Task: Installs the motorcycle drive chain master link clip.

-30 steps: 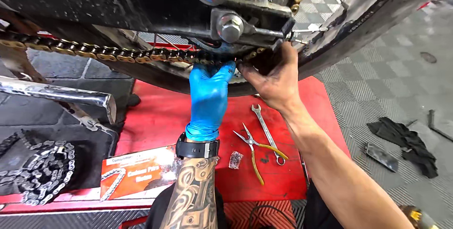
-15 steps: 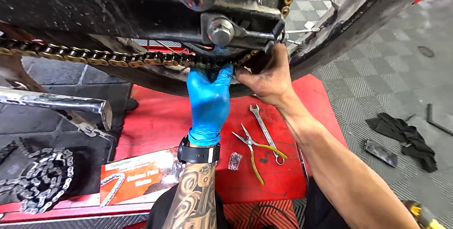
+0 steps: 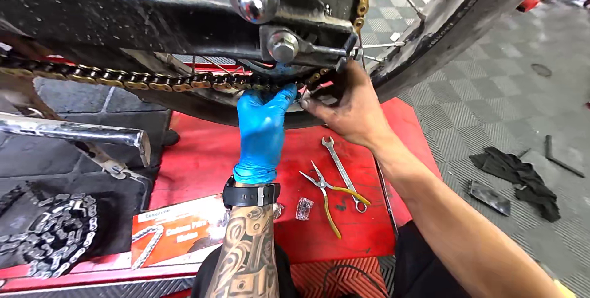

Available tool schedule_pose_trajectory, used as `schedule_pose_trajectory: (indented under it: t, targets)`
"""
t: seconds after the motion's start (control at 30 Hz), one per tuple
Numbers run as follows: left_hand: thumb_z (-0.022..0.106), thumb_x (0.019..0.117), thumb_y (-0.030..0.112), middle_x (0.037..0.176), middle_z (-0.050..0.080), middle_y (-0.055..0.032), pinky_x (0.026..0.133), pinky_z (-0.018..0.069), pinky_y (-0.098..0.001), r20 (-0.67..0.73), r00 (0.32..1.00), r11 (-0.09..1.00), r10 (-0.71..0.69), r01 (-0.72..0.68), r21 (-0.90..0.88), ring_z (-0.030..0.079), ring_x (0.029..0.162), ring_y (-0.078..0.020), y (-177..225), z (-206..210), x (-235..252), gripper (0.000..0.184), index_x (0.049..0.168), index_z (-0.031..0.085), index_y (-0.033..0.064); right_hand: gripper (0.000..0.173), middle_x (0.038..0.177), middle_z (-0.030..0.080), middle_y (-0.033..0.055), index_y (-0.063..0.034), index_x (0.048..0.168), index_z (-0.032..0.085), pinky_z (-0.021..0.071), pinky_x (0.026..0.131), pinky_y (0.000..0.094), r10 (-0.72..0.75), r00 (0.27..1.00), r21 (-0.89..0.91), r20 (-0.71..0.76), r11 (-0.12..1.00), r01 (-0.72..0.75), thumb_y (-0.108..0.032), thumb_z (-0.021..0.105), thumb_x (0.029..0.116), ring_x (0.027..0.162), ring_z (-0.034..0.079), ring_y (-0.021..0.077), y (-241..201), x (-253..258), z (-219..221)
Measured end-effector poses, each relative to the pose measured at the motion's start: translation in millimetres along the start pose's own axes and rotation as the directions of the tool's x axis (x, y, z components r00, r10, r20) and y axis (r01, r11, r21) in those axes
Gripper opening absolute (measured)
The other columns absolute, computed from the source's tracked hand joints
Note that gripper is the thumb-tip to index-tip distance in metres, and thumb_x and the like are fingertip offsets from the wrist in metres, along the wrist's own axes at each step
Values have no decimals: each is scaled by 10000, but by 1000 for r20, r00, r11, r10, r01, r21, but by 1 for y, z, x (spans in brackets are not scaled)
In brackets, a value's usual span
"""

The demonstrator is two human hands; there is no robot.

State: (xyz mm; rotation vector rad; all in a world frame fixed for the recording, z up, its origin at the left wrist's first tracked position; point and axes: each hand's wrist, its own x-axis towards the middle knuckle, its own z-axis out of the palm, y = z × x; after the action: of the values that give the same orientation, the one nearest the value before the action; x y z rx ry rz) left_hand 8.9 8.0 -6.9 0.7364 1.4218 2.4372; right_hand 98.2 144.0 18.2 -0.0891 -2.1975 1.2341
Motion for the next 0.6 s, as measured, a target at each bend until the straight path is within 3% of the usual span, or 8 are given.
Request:
schedule_pose_trajectory:
  t: [0.1,0.17,0.23,0.3,0.4,0.47,0.53,0.6]
  targets:
    - [646,945,7,1192,688,-178,1012,578,-467,8,999,998,-47,48,-47,690,1111,-285,1,-3,0,316,1249,585,-53,521,917,680,47,-67,1237,576,612,667,425,357,917,-456,175,855,-246,-196,822,796,761,685,181,1,-54,-6]
    - [641,939,6,1205,684,-181,1017,572,-469,11,998,996,-62,63,-66,684,1122,-288,2,-4,-1,327,1256,585,-50,466,902,677,130,-92,1197,602,575,663,546,691,627,-768,360,601,-221,-224,793,793,800,688,327,8,-99,6]
    - [624,941,5,1231,670,-200,1036,560,-487,12,997,993,-72,73,-91,676,1145,-307,4,-5,0,340,1271,576,-60,586,1181,636,222,-20,1312,560,558,808,594,835,391,-882,386,459,-108,-137,769,777,1093,637,424,22,-125,24]
    - [592,952,3,1257,654,-210,1047,552,-497,18,996,990,-87,88,-114,666,1163,-318,5,-7,-1,346,1291,562,-60,625,1258,610,217,-5,1334,545,560,828,558,855,384,-919,349,393,-39,-90,768,756,1177,604,416,29,-132,34]
    - [543,975,4,1230,655,-206,1016,564,-488,24,994,982,-110,112,-151,677,1120,-307,7,-10,-2,310,1280,554,-51,434,1069,684,177,-52,1169,640,535,794,574,861,373,-914,345,399,-76,-240,746,792,1026,666,381,26,-125,28]
    - [531,981,2,1220,658,-206,1004,571,-487,18,992,977,-121,123,-174,686,1097,-309,5,-9,-2,300,1275,550,-51,250,893,685,106,-117,983,690,519,739,567,851,355,-855,388,476,-206,-338,671,867,883,674,318,19,-117,10]
    - [530,979,-1,1202,666,-206,992,580,-476,-3,991,974,-133,130,-184,696,1078,-307,6,-7,-1,288,1262,556,-54,257,775,634,44,-147,898,681,505,664,486,809,379,-706,449,581,-406,-386,607,957,738,630,228,12,-110,-11]
    - [527,973,6,1183,679,-217,974,592,-469,-17,990,977,-139,135,-167,709,1057,-315,5,-7,0,278,1239,566,-65,265,683,577,17,-133,896,664,484,535,339,723,505,-418,472,688,-593,-355,582,1014,572,566,145,3,-109,-27]
